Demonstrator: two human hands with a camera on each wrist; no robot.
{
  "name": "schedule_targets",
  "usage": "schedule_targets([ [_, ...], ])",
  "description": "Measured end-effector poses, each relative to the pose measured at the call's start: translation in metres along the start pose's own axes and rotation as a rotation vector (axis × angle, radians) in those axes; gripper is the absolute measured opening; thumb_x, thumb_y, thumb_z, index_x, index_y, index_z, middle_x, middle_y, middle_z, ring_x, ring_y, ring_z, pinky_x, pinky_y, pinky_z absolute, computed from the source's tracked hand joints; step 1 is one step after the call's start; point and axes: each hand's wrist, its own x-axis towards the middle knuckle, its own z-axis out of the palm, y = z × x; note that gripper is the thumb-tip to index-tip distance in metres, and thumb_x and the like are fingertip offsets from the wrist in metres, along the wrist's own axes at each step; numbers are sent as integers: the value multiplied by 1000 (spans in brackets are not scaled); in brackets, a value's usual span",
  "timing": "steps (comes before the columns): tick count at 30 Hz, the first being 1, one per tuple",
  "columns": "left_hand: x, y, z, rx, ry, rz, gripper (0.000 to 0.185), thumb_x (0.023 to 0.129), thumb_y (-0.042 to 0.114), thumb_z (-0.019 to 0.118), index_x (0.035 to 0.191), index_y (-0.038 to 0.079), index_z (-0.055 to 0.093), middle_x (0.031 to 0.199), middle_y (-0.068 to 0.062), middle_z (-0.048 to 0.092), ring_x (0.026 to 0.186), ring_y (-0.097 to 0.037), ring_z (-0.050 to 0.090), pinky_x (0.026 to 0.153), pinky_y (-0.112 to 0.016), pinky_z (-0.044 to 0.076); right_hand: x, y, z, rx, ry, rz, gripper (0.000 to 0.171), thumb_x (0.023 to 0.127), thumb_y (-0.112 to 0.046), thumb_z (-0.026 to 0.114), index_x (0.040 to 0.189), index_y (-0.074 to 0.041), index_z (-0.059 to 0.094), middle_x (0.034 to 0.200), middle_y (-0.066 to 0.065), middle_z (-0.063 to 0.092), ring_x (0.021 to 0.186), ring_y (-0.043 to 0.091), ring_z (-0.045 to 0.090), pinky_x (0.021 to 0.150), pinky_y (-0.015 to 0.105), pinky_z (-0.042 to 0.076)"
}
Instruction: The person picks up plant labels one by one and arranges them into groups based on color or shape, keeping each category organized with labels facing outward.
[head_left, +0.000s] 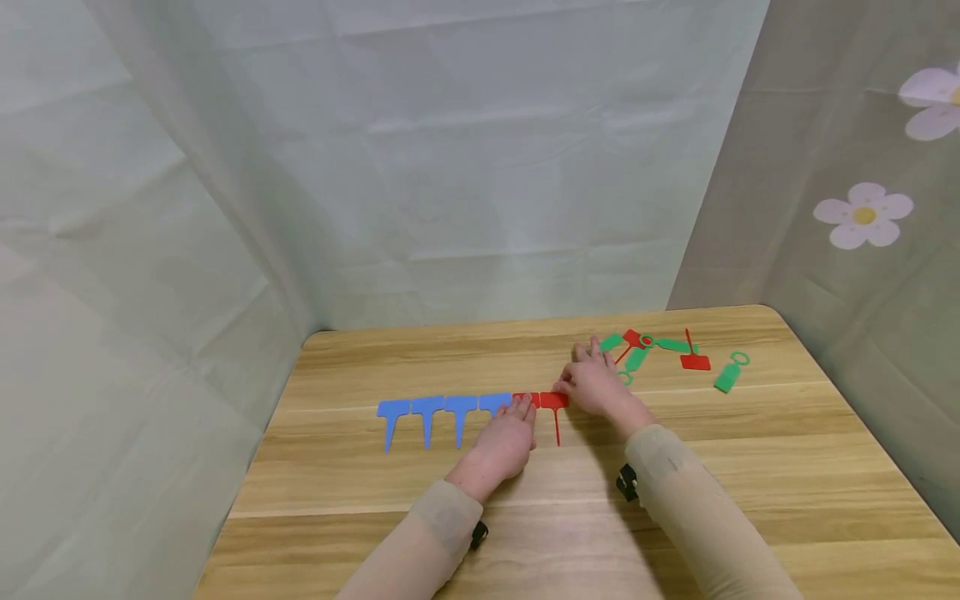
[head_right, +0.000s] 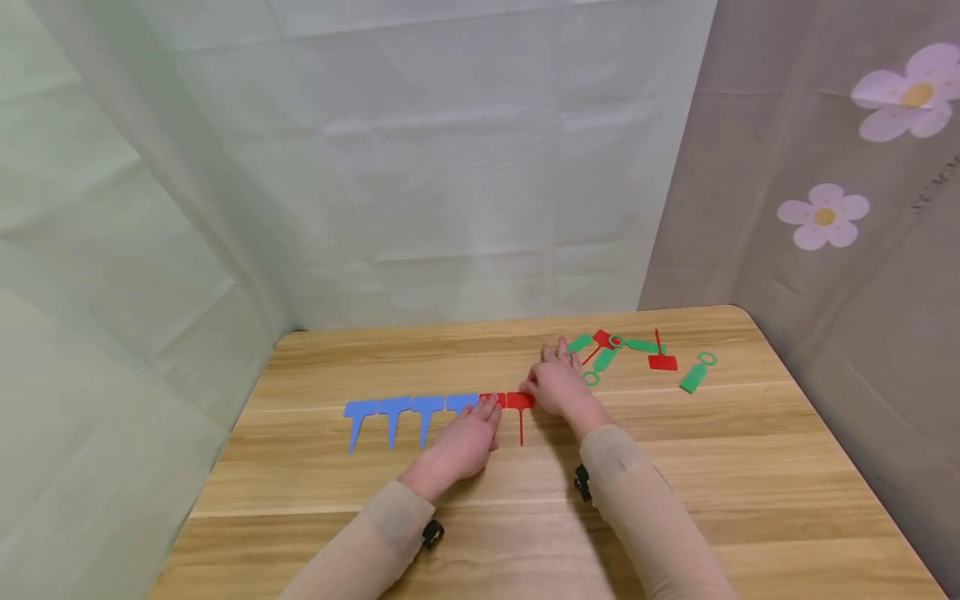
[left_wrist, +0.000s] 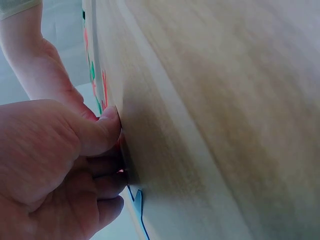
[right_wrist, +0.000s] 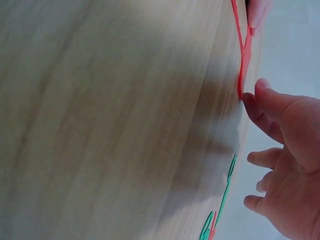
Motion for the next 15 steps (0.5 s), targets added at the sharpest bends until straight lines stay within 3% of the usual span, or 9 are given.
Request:
schedule_targets([
  [15, -2, 2, -1, -11, 23, 5, 59, 111, 24, 59, 161, -2, 43, 173, -14, 33, 159, -29, 33, 128, -45, 30, -2, 4, 1, 42, 26, 8, 20, 107, -35, 69, 105, -17, 76, 170, 31, 27, 159, 57, 0, 126, 71, 9],
])
